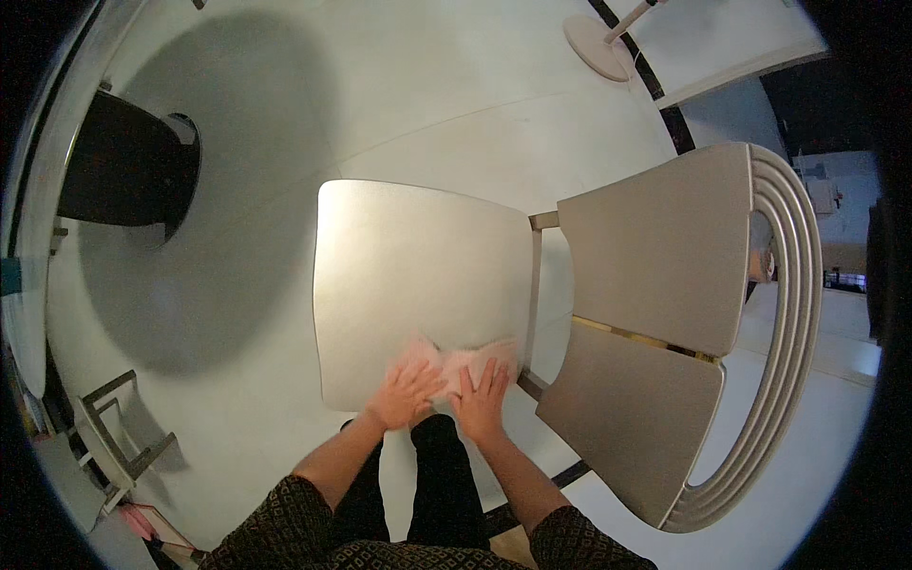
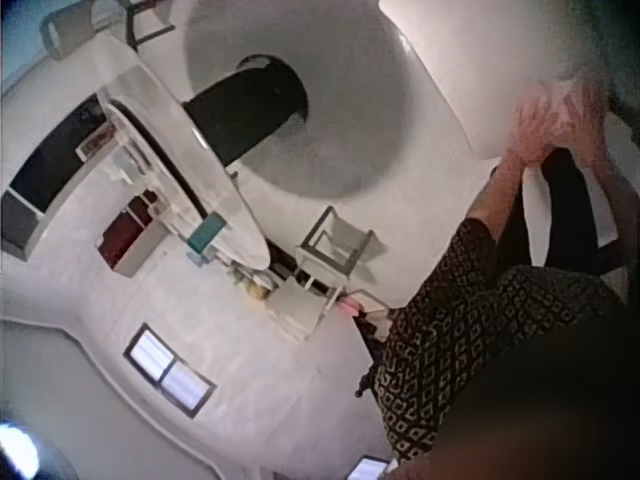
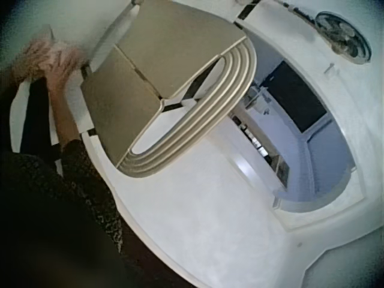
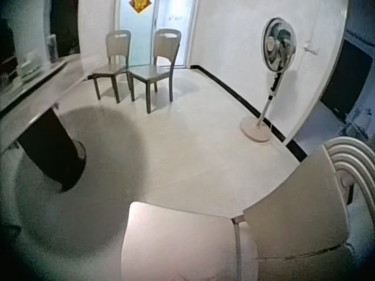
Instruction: The person wipes a chair seat and backrest with a pink cloth, then moves to a table to stir a bowl of dough with a wooden spoon. After stirring, the person covers the bowl with plastic wrap and places it on a nearby surface. The person then wipes the table surface and carries a small blue box to another room.
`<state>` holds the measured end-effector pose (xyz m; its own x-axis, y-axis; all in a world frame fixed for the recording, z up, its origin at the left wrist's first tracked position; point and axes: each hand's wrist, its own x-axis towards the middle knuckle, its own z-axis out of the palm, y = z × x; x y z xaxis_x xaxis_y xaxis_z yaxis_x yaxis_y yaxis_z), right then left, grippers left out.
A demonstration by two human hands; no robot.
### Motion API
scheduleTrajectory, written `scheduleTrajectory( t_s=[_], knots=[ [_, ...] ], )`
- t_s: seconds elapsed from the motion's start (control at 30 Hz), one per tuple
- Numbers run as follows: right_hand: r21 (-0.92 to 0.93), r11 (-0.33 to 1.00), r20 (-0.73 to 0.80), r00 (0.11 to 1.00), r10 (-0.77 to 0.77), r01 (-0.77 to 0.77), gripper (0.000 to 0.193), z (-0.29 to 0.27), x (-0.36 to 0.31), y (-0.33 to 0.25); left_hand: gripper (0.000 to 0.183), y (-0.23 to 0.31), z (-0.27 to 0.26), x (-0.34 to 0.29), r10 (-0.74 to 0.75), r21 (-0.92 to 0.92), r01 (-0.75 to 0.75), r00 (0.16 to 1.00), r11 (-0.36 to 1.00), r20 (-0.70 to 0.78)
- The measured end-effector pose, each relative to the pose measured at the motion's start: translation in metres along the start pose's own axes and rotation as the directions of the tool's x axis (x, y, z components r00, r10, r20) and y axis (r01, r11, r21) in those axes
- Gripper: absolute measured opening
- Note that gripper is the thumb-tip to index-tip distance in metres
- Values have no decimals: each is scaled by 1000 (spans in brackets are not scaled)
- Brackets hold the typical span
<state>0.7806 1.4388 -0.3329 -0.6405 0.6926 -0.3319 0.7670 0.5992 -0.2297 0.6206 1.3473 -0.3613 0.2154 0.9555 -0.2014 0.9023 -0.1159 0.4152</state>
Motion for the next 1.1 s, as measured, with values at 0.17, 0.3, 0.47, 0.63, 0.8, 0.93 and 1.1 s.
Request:
scheduleTrajectory(
  t_s=[0.17,0.3,0.47,0.63,0.8,0.93,1.1],
  knots=[
    [-75,997,-172,985,-20,7,59,-21,89,-3,46,-57,-50,57,-133,-17,132,985,991,-113],
    [-71,997,-281,959,16,-37,57,-27,121,-27,45,-76,-60,66,-208,-100,191,956,977,-207],
    [-26,997,-82,994,-70,68,58,6,48,-55,46,-45,-41,-2,-345,-73,340,936,938,-76],
    [28,990,22,991,-136,135,60,16,-11,-70,49,-15,-13,-73,-316,-65,318,948,946,29],
    [1,979,-52,978,-203,204,56,8,18,-69,49,-29,-16,-74,-258,-85,254,966,963,-31],
    [-40,960,-142,950,-279,276,53,-6,78,-72,51,-59,-30,-48,-280,-37,278,958,960,-62],
    [-122,965,-240,937,-254,230,51,-18,159,-81,52,-109,-68,6,-395,-38,393,911,919,-120]
  ],
)
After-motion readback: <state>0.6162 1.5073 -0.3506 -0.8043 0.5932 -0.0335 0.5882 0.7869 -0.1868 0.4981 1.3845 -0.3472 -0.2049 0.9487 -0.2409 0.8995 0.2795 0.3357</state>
